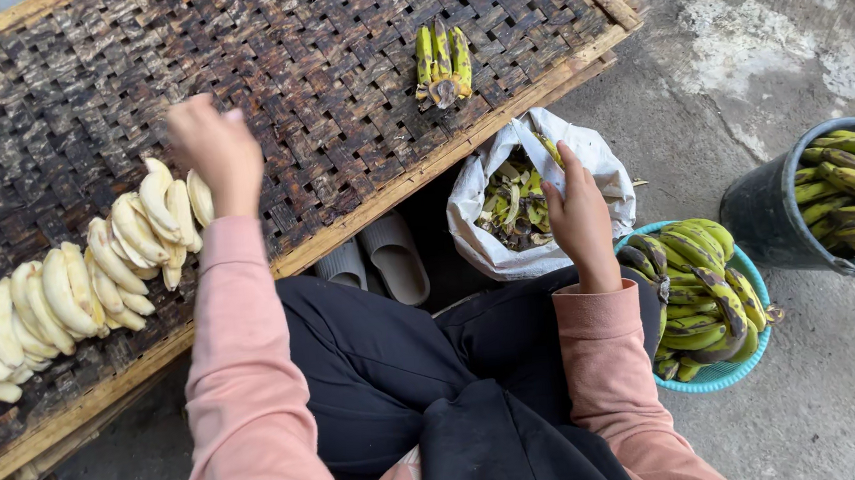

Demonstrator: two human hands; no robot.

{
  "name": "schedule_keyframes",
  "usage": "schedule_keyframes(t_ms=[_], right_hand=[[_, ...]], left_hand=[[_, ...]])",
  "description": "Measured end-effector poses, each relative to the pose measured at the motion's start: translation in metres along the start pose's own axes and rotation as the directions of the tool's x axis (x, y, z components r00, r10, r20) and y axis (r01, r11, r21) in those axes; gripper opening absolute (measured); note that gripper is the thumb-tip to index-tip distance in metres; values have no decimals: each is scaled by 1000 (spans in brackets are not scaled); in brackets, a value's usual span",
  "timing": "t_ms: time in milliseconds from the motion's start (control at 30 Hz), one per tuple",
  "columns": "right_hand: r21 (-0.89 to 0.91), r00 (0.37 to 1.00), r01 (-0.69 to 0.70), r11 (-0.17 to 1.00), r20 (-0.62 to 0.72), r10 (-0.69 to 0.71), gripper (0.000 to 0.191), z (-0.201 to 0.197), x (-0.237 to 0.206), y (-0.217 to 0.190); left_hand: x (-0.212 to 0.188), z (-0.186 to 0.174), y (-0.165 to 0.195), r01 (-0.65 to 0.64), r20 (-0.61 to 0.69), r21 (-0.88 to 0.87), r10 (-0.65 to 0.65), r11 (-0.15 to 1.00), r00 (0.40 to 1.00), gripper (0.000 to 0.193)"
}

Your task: The person sits on the ground and peels green bananas with a small knife, dropping the peels into a white sack. Peeled bananas are placed one by one onto a slatted bamboo rack, and unpeeled bananas are taken from a basket and bucket.

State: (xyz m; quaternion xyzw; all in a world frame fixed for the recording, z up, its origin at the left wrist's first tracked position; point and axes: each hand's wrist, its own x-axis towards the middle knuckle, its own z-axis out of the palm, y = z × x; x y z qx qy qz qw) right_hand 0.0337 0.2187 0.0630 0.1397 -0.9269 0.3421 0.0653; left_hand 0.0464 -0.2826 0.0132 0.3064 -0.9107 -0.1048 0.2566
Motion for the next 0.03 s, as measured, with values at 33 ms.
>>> schedule_keyframes(t_ms=[33], right_hand=[[11,1000,0,1000,-4,0,57,-1,1,0]], left_hand=[[-37,1,17,-2,0,-4,2,1000,1000,44]])
